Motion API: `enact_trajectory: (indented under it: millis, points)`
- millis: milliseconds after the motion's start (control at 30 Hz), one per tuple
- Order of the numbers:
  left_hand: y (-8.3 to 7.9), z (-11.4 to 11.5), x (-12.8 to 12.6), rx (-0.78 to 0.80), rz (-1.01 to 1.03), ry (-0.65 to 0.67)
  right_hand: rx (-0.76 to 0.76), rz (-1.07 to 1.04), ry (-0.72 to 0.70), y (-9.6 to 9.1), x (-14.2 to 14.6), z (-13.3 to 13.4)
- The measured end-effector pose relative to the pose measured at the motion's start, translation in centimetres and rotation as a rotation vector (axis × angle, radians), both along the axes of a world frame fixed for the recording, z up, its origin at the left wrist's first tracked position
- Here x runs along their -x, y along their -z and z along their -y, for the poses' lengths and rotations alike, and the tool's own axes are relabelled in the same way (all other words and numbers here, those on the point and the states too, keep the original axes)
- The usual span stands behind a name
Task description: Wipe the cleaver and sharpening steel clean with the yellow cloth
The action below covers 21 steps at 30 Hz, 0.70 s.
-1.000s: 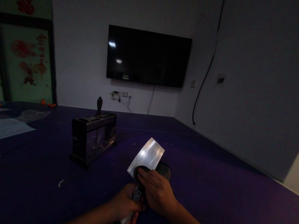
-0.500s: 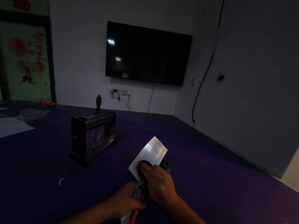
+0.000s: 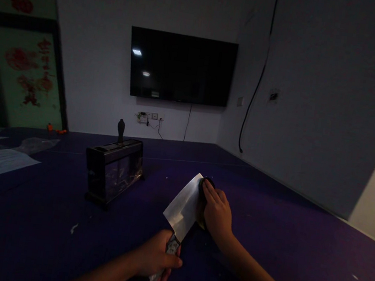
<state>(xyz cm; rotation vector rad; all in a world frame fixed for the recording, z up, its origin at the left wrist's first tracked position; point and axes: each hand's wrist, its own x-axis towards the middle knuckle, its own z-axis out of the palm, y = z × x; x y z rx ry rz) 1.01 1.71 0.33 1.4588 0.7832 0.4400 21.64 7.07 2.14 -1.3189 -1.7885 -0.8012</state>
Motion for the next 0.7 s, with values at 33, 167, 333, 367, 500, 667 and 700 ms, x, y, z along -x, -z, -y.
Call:
enact_trajectory:
  millis: [33, 167, 333, 367, 500, 667, 700]
  points:
    - [0.0, 0.0, 0.0, 0.000, -0.002, 0.003, -0.001, -0.003, -0.002, 0.0, -0.1, -0.1]
    - [0.0, 0.0, -0.1, 0.006, -0.002, 0.005, -0.035, 0.000, -0.068, 0.1, -0.1, -0.1]
    - [0.5, -0.2, -0.1, 0.021, 0.028, -0.036, -0.044, 0.025, -0.165, 0.2, 1.2, 0.7]
    - [0.6, -0.3, -0.2, 0.023, 0.030, -0.038, -0.035, 0.030, -0.181, 0.2, 1.6, 0.9]
    - [0.9, -0.5, -0.2, 0.019, 0.025, -0.048, -0.007, 0.074, -0.276, 0.1, 2.9, 1.8]
    - [1.0, -0.6, -0.5, -0.012, 0.013, -0.122, -0.005, 0.186, -0.410, 0.5, 3.9, 2.7]
    - [1.0, -0.6, -0.5, -0.013, 0.016, -0.116, -0.002, 0.200, -0.429, 0.6, 4.0, 2.8]
